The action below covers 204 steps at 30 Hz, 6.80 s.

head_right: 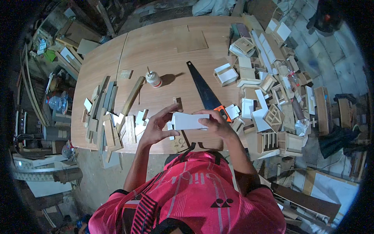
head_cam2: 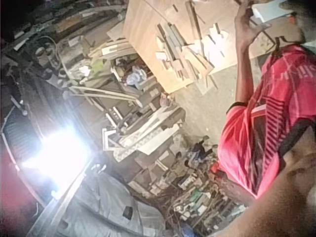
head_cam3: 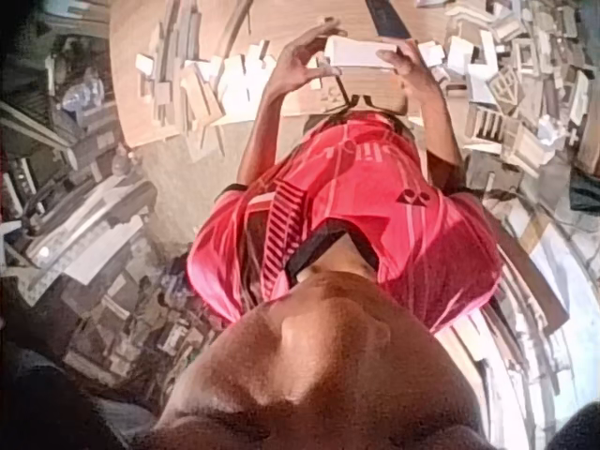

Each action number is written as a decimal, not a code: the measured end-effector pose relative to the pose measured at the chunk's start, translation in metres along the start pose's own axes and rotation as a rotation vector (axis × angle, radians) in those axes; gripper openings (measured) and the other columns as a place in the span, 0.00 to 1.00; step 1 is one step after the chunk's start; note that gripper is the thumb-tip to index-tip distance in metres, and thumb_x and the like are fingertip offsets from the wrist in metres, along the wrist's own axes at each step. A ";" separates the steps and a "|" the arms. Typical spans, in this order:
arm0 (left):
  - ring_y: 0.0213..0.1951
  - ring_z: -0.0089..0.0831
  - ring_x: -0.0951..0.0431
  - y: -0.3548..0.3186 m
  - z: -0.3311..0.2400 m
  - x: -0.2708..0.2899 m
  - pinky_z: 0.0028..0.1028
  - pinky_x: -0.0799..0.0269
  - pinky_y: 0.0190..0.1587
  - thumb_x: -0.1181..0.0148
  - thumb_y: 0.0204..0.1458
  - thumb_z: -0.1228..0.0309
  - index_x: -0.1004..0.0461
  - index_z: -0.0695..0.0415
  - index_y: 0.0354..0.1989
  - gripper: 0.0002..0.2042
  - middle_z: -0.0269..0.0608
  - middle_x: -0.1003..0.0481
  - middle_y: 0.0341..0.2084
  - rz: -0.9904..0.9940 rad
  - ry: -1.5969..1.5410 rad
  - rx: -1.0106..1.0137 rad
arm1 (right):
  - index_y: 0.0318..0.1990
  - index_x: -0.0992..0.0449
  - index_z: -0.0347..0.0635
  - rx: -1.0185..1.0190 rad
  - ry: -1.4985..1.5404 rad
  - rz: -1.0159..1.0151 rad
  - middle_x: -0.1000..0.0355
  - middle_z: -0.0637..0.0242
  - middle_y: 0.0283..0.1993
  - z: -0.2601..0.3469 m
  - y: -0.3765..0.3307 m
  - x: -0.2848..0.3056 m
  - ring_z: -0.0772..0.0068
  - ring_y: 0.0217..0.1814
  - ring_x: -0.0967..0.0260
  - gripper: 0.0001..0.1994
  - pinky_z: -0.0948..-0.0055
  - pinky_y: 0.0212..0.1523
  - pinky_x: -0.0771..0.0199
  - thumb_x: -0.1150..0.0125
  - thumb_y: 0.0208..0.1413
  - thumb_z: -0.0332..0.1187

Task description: Applying glue to small wooden blocks and assembling them into a rectangular frame or box structure.

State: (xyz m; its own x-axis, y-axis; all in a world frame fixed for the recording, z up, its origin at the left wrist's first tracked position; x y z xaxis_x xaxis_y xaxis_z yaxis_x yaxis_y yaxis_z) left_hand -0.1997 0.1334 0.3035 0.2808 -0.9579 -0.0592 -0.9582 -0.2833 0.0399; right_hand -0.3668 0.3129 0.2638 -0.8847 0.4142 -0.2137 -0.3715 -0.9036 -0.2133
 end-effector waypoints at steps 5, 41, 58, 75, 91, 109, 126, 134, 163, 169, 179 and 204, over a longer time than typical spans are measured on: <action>0.54 0.34 0.26 0.010 -0.022 -0.016 0.33 0.26 0.55 0.27 0.44 0.79 0.28 0.65 0.55 0.26 0.45 0.28 0.52 -0.065 0.026 -0.106 | 0.55 0.28 0.34 0.170 -0.012 -0.180 0.27 0.62 0.46 0.060 -0.018 -0.010 0.77 0.41 0.27 0.18 0.80 0.39 0.25 0.42 0.60 0.33; 0.67 0.43 0.38 0.007 -0.062 -0.028 0.37 0.35 0.65 0.39 0.53 0.83 0.44 0.61 0.68 0.33 0.55 0.43 0.67 -0.044 -0.101 -0.307 | 0.61 0.34 0.29 0.449 -0.130 -0.311 0.25 0.60 0.45 0.096 -0.049 -0.029 0.79 0.45 0.29 0.26 0.80 0.46 0.30 0.35 0.56 0.27; 0.55 0.36 0.24 -0.006 -0.062 -0.037 0.30 0.29 0.55 0.39 0.57 0.76 0.27 0.63 0.57 0.18 0.55 0.25 0.54 -0.383 0.276 -0.337 | 0.68 0.47 0.24 0.616 -0.064 -0.333 0.31 0.42 0.60 0.085 -0.049 -0.037 0.64 0.61 0.31 0.38 0.67 0.59 0.28 0.32 0.54 0.26; 0.55 0.37 0.24 -0.012 -0.054 -0.039 0.30 0.31 0.58 0.37 0.56 0.77 0.23 0.63 0.51 0.14 0.55 0.24 0.51 -0.493 0.146 -0.306 | 0.60 0.33 0.25 0.848 -0.142 -0.641 0.33 0.36 0.60 0.065 -0.052 -0.052 0.60 0.58 0.29 0.28 0.70 0.50 0.21 0.33 0.49 0.16; 0.52 0.35 0.23 -0.016 -0.060 -0.041 0.30 0.30 0.56 0.36 0.55 0.77 0.23 0.62 0.50 0.14 0.58 0.23 0.50 -0.544 0.194 -0.369 | 0.58 0.29 0.30 0.889 -0.229 -0.640 0.29 0.41 0.57 0.061 -0.051 -0.047 0.82 0.39 0.26 0.25 0.83 0.35 0.25 0.31 0.50 0.21; 0.54 0.37 0.25 -0.020 -0.068 -0.055 0.32 0.32 0.60 0.31 0.47 0.83 0.41 0.77 0.63 0.34 0.56 0.26 0.51 -0.762 0.039 -0.371 | 0.58 0.29 0.33 0.320 0.358 -0.133 0.25 0.64 0.48 0.024 -0.023 -0.039 0.82 0.44 0.30 0.24 0.82 0.44 0.30 0.32 0.54 0.31; 0.51 0.36 0.24 -0.017 -0.046 -0.033 0.32 0.27 0.53 0.31 0.46 0.83 0.25 0.65 0.54 0.24 0.54 0.23 0.50 -0.514 0.099 -0.435 | 0.57 0.29 0.32 0.346 0.395 -0.241 0.24 0.58 0.46 0.022 -0.030 -0.038 0.66 0.46 0.26 0.21 0.63 0.46 0.23 0.35 0.58 0.31; 0.56 0.43 0.26 -0.005 -0.054 -0.018 0.41 0.33 0.62 0.25 0.45 0.68 0.35 0.65 0.63 0.36 0.54 0.25 0.52 -0.270 -0.309 -0.411 | 0.56 0.28 0.31 0.267 0.477 -0.104 0.24 0.56 0.47 0.037 -0.036 -0.039 0.64 0.48 0.26 0.20 0.60 0.46 0.21 0.35 0.58 0.31; 0.40 0.26 0.21 0.005 -0.043 -0.059 0.28 0.23 0.45 0.35 0.54 0.74 0.27 0.66 0.49 0.16 0.42 0.21 0.41 -0.281 -0.329 0.125 | 0.70 0.45 0.40 0.511 -0.352 -0.140 0.35 0.56 0.64 0.127 -0.038 -0.041 0.69 0.60 0.35 0.44 0.66 0.60 0.35 0.26 0.46 0.31; 0.45 0.30 0.22 0.005 -0.028 -0.068 0.34 0.23 0.51 0.41 0.59 0.72 0.32 0.64 0.50 0.14 0.42 0.25 0.44 -0.450 -0.523 0.183 | 0.63 0.33 0.42 0.503 -0.931 -0.329 0.31 0.53 0.60 0.101 -0.054 -0.063 0.53 0.61 0.32 0.37 0.62 0.59 0.32 0.25 0.42 0.32; 0.48 0.37 0.22 -0.008 -0.011 -0.040 0.43 0.27 0.59 0.44 0.62 0.61 0.30 0.68 0.53 0.21 0.45 0.22 0.38 -0.091 -1.044 0.117 | 0.59 0.28 0.46 0.399 -0.812 -0.210 0.27 0.56 0.57 0.108 -0.062 -0.033 0.56 0.58 0.29 0.28 0.62 0.57 0.28 0.30 0.47 0.27; 0.46 0.34 0.21 -0.026 -0.038 -0.032 0.38 0.23 0.56 0.45 0.63 0.68 0.24 0.68 0.50 0.16 0.48 0.22 0.44 -0.154 -0.540 0.135 | 0.58 0.26 0.42 0.482 -0.792 -0.107 0.28 0.59 0.59 0.112 -0.051 -0.039 0.59 0.62 0.30 0.35 0.66 0.61 0.30 0.29 0.34 0.16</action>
State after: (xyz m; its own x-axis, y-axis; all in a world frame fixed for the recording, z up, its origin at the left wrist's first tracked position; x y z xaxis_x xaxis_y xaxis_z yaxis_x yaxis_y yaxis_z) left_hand -0.1817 0.1695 0.3426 0.3836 -0.7369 -0.5567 -0.9170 -0.3754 -0.1350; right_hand -0.3452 0.3310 0.3902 -0.7069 0.4630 0.5346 -0.3817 -0.8861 0.2627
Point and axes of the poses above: each hand's wrist, its own y-axis towards the middle knuckle, its own x-axis out of the back of the hand, z = x × y, the point moved 2 cm from there along y, towards the middle knuckle
